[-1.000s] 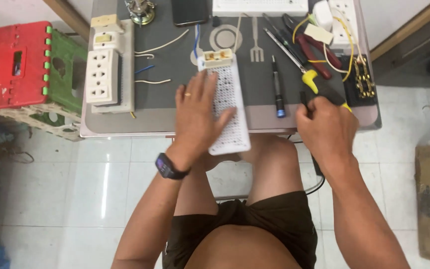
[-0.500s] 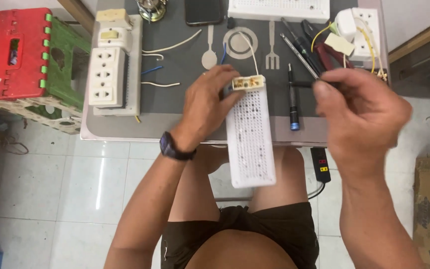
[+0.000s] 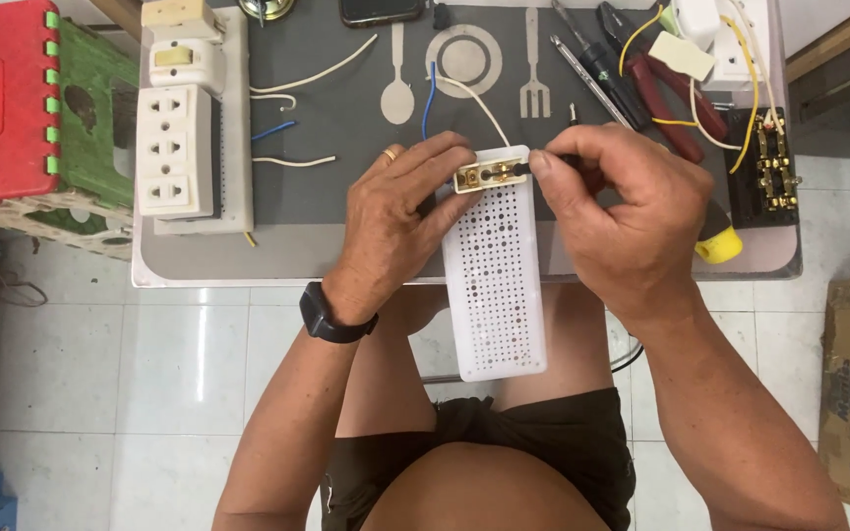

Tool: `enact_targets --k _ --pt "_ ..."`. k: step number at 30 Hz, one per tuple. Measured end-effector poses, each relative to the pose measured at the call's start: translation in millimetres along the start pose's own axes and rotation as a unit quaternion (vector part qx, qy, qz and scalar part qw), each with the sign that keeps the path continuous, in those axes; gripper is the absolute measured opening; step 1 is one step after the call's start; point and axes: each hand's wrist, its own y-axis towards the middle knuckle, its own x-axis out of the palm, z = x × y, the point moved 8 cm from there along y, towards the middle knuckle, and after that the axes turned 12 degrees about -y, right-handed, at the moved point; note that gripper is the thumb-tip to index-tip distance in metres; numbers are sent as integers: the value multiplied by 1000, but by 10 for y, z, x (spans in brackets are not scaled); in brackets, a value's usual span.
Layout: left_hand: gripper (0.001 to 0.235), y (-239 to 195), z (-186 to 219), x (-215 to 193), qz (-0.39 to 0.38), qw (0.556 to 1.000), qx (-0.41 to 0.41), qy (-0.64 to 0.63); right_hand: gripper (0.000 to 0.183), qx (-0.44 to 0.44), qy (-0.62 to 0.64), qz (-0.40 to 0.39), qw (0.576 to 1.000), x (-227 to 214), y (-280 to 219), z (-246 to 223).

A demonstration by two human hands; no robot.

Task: The person assembles a white electrical outlet strip by hand, inserting a plug and connecting wires to the internal terminals. They use a screwdriver to tighten the connections and secure the components within the plastic casing.

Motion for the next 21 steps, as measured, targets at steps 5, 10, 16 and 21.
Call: enact_targets --k 5,10,16,21 --pt "20 4 29 -17 11 1000 6 0 10 -41 -12 -8 999 0 31 -75" --pt "21 -18 14 -10 10 1000 11 17 10 -86 1 -36 996 5 68 -140" --pt "26 -39 -66 50 -8 1000 -2 27 11 -94 -62 -78 991 231 131 -56" --pt "28 -1 -112 70 -24 999 -33 17 17 -68 -192 -131 970 578 193 131"
